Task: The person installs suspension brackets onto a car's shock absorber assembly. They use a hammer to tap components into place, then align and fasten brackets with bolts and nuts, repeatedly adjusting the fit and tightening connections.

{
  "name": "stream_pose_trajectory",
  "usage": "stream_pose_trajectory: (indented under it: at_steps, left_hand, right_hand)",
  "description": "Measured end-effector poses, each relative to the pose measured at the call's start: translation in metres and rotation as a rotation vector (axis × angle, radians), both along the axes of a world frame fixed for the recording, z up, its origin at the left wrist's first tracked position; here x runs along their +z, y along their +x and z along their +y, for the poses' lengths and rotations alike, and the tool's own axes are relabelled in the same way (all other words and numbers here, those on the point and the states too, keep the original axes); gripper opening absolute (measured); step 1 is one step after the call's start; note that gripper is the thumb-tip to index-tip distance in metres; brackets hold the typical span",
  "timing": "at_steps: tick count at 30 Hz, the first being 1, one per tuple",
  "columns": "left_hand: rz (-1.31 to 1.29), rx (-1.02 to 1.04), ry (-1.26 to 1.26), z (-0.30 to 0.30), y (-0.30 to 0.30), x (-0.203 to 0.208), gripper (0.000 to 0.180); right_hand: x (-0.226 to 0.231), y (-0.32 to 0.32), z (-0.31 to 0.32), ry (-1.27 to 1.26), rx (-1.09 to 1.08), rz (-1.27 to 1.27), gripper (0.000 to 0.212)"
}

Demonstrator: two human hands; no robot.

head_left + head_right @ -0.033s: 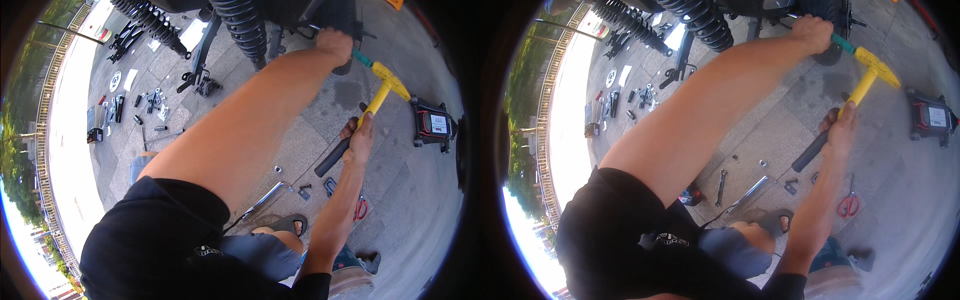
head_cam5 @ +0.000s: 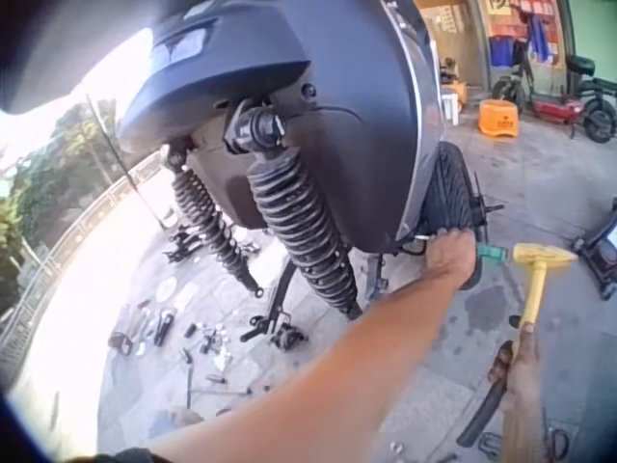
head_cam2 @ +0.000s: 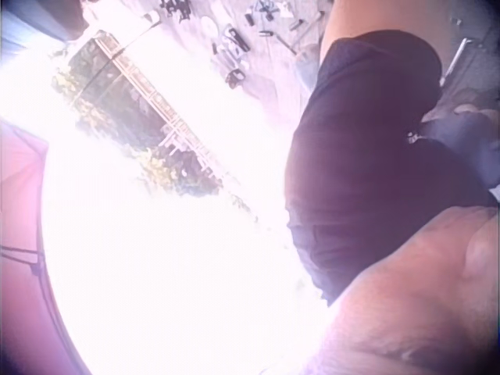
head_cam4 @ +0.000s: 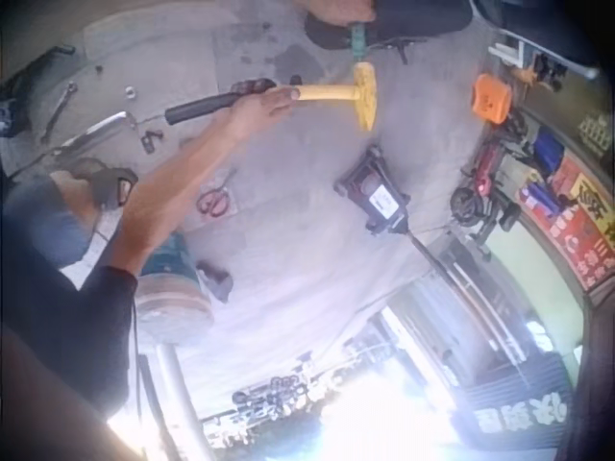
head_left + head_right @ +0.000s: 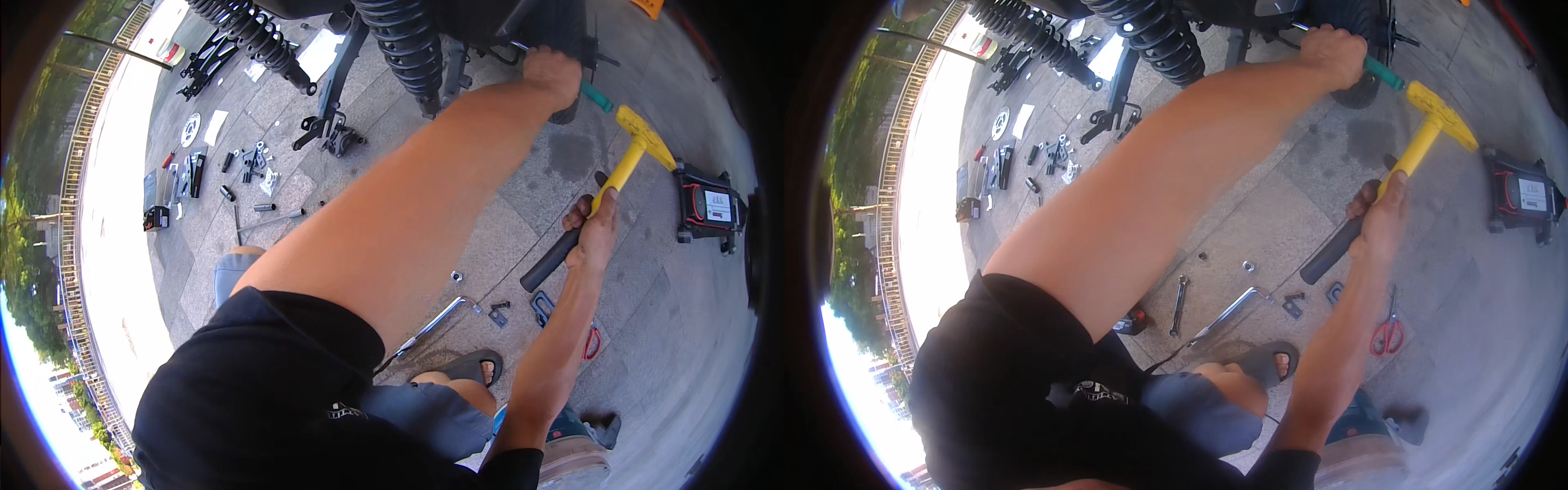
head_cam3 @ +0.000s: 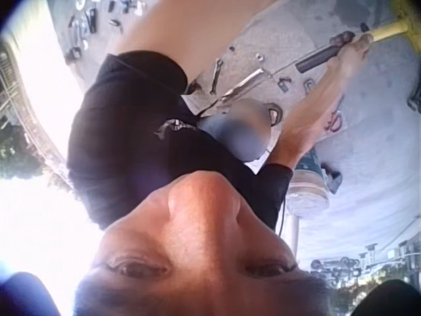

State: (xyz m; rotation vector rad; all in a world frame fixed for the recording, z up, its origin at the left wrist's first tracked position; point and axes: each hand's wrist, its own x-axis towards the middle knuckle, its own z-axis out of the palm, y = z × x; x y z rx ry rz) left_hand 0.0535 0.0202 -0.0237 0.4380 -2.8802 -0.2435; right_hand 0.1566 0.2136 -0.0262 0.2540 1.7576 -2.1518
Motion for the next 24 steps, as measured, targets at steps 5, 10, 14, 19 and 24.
stream_pose_trajectory:
  at_steps: [5,10,14,19,24]
  left_hand:
    - [0.061,0.042,0.066,0.0,-0.012,0.001,0.025]
    - [0.081,0.018,0.043,-0.005,-0.008,-0.008,0.025]
    - [0.085,0.026,0.034,-0.003,-0.008,-0.011,0.025]
    - [0.15,0.048,-0.008,-0.001,-0.006,-0.015,0.024]
    - [0.101,0.009,-0.026,-0.003,0.0,-0.012,0.022]
  right_hand:
    - [-0.004,-0.018,0.0,-0.091,0.007,-0.055,0.04]
    - [-0.019,-0.028,0.001,-0.129,-0.025,-0.068,0.038]
    - [-0.02,-0.022,0.002,-0.029,0.014,-0.1,0.038]
    - [-0.023,-0.019,0.003,-0.13,-0.019,-0.088,0.038]
    - [-0.019,-0.021,0.006,-0.07,0.018,-0.096,0.038]
